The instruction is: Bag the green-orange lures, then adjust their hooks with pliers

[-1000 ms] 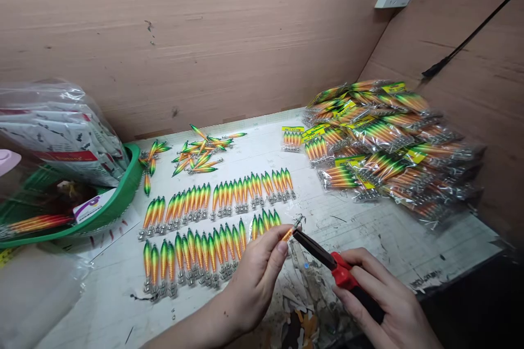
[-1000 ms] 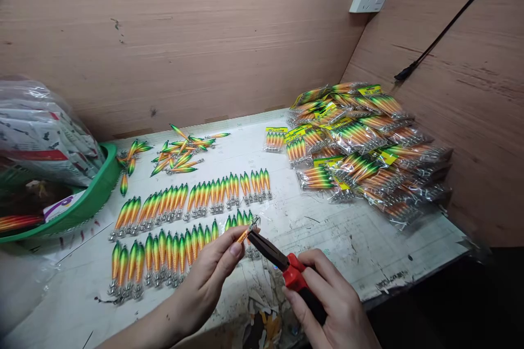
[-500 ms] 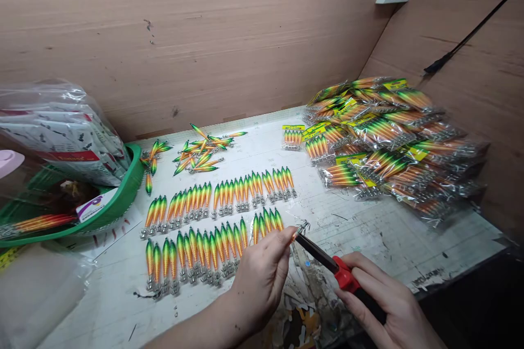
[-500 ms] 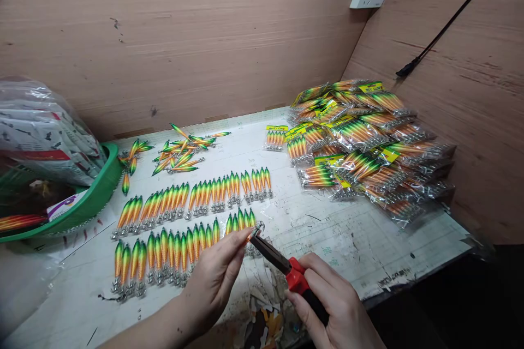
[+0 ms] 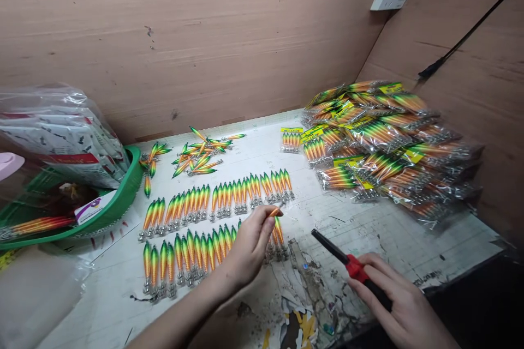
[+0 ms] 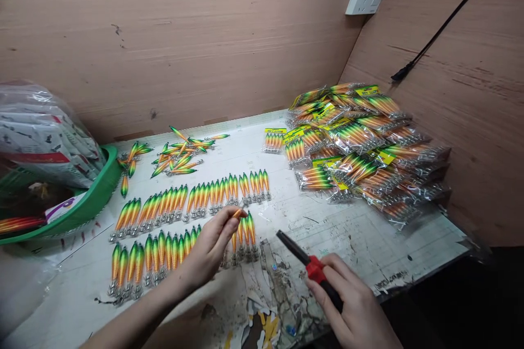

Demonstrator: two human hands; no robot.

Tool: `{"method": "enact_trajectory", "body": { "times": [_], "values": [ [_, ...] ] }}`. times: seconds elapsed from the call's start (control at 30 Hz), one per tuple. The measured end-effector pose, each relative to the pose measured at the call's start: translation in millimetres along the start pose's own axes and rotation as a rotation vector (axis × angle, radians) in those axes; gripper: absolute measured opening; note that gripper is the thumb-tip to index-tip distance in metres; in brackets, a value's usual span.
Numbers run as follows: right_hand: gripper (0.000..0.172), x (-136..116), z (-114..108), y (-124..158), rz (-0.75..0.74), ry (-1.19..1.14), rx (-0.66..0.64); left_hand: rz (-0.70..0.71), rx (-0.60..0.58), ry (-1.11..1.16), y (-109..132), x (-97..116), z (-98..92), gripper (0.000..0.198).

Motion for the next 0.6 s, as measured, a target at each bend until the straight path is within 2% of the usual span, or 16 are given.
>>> {"method": "enact_trajectory", "body": {
  "times": [0.1, 0.17, 0.23, 0.3, 0.4, 0.47, 0.53, 0.6],
  "values": [
    [0.024, 17, -2, 6, 0.028, 0.167, 0.174, 0.312, -0.179, -0.286, -34, -6, 6.2, 0.023],
    [0.022, 18, -4, 6, 0.032, 0.167, 0.215, 0.488, -0.321, -0.474, -52, -13, 16.2, 0.015],
    [0.019, 13, -6, 3, 0.038, 0.134, 0.232, 0.555, -0.407, -0.576, -63, -20, 24.1, 0.012],
    [0.018, 8, -7, 1, 0.031, 0.114, 0.256, 0.56, -0.434, -0.614, -65, -24, 26.9, 0.013],
    [0.02, 8, -7, 0, 0.024, 0.09, 0.259, 0.536, -0.415, -0.651, -56, -22, 20.5, 0.018],
    [0.022, 16, -4, 1, 0.034, 0.087, 0.248, 0.491, -0.368, -0.675, -55, -20, 8.0, 0.022],
    [0.024, 26, 0, 3, 0.029, 0.099, 0.24, 0.403, -0.263, -0.706, -64, -18, -14.7, 0.026],
    [0.024, 35, 4, 7, 0.005, 0.119, 0.244, 0.265, -0.085, -0.755, -80, -21, -49.4, 0.03]
  ]
}}
Point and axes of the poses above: each hand's wrist, its own y-axis away from the middle knuckle, its own z-axis out of the palm, x = y × z, the point moved 2 cm from there along -y, towards the middle knuckle, and after that the axes turned 1 degree about -z, right-handed, at the moved point
